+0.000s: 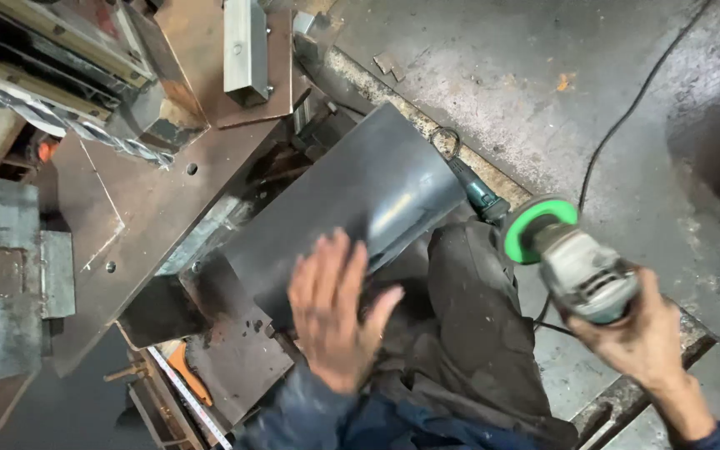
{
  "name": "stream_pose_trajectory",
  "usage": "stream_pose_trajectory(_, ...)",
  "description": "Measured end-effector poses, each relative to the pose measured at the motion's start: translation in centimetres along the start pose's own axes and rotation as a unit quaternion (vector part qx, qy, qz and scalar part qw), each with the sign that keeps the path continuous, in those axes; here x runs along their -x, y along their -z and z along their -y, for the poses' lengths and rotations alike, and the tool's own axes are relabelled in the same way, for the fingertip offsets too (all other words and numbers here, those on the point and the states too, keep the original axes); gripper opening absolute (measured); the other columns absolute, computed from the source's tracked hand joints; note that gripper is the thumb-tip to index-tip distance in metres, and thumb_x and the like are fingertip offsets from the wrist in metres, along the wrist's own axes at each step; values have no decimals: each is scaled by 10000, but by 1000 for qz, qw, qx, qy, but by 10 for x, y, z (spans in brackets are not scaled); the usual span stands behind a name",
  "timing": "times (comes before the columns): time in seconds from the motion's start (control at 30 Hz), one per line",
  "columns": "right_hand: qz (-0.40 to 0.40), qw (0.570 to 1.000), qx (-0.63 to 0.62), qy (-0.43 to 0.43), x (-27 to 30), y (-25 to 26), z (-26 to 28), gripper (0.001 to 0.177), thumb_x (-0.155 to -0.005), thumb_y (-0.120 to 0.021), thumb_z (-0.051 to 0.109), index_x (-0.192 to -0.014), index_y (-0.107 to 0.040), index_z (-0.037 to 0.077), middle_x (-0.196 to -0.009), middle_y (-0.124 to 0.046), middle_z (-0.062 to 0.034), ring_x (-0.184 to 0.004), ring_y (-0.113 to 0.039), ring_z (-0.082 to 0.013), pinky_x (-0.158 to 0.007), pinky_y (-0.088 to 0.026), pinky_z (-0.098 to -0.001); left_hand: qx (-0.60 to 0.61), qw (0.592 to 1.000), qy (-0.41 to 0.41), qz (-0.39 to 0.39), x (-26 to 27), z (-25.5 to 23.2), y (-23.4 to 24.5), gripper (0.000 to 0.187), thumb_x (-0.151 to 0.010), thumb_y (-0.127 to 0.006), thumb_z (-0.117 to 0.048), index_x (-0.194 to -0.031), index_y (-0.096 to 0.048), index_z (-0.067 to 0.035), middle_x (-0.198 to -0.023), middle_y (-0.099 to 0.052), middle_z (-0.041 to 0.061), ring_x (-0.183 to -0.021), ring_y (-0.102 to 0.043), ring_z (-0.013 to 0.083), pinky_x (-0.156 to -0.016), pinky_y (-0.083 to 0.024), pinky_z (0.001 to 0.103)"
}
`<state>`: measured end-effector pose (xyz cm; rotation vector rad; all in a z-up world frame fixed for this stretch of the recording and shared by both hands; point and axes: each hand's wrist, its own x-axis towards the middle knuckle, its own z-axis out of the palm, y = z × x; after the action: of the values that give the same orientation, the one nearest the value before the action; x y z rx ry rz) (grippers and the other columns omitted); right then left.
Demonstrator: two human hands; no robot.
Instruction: The person places a curved dark metal part on the workbench, measures its length with a tape measure, repositions it and measures again, then uses an angle grinder to grind the part's surface, steadying it with the other hand and turning it to grind different areas.
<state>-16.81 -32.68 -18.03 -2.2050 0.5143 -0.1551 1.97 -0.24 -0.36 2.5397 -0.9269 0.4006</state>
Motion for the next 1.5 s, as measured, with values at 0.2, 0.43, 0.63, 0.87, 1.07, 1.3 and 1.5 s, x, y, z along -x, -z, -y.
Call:
stream_pose_trajectory(0.2,-18,989,46,-141,24,25,-16,810,-673,-880,365,-1251,-502,-58,-998,-726,-267,-745,-764,-316,-590,-641,-373,-138,982,-43,123,-91,27,-29,1093,-770,-668,-792,-1602,-315,-178,-1651,-264,212,-1512,-284,453,-1184,-213,684)
stream_pose_trajectory(0.43,-92,977,29,-193,54,24,-14,717,-707,-949,274,-1181,-558,-95,-1068,-725,-236,-944,-726,-273,-814,-580,-390,-143,974,6,178,-126,36,-46,911,-757,-700,-743,-1531,-457,-327,-1638,-386,98,-1372,-429,417,-1104,-320,616)
stream_pose_trajectory(0.63,-141,963,-176,-145,70,10,-66,629,-855,-915,286,-1205,-535,-73,-1158,-702,-155,-1007,-691,-188,-899,-572,-351,-89,986,113,89,-88,82,-45,549,-1072,-561,-490,-1575,-483,-281,-1641,-461,63,-1483,-470,339,-1236,-348,549)
stream_pose_trajectory(0.87,-115,970,-111,-184,74,8,-96,681,-841,-924,260,-1262,-533,-105,-1158,-690,-184,-995,-682,-222,-885,-563,-396,-272,952,-39,136,10,24,-8,705,-896,-676,-470,-1542,-417,-359,-1658,-248,139,-1497,-254,435,-1179,-215,672)
stream_pose_trajectory(1.07,-92,961,-146,-217,75,14,-68,703,-798,-900,273,-1287,-559,-98,-1129,-700,-181,-1024,-679,-249,-876,-550,-389,-241,965,-53,84,37,30,-15,698,-944,-711,-456,-1566,-401,-391,-1707,-199,87,-1547,-237,415,-1207,-218,701)
stream_pose_trajectory(1.3,-82,972,-116,-185,62,14,-5,741,-742,-899,252,-1334,-573,-50,-1198,-700,-169,-1065,-673,-235,-922,-540,-384,-232,968,-74,67,5,28,-27,717,-895,-723,-548,-1536,-422,-435,-1688,-173,117,-1511,-237,483,-1142,-219,785)
stream_pose_trajectory(1.5,-85,974,-140,-157,52,7,13,741,-727,-890,244,-1332,-568,-38,-1217,-694,-152,-1083,-662,-218,-928,-532,-363,-216,972,-76,60,0,30,-30,745,-836,-767,-513,-1518,-473,-452,-1671,-181,162,-1472,-234,544,-1110,-245,792)
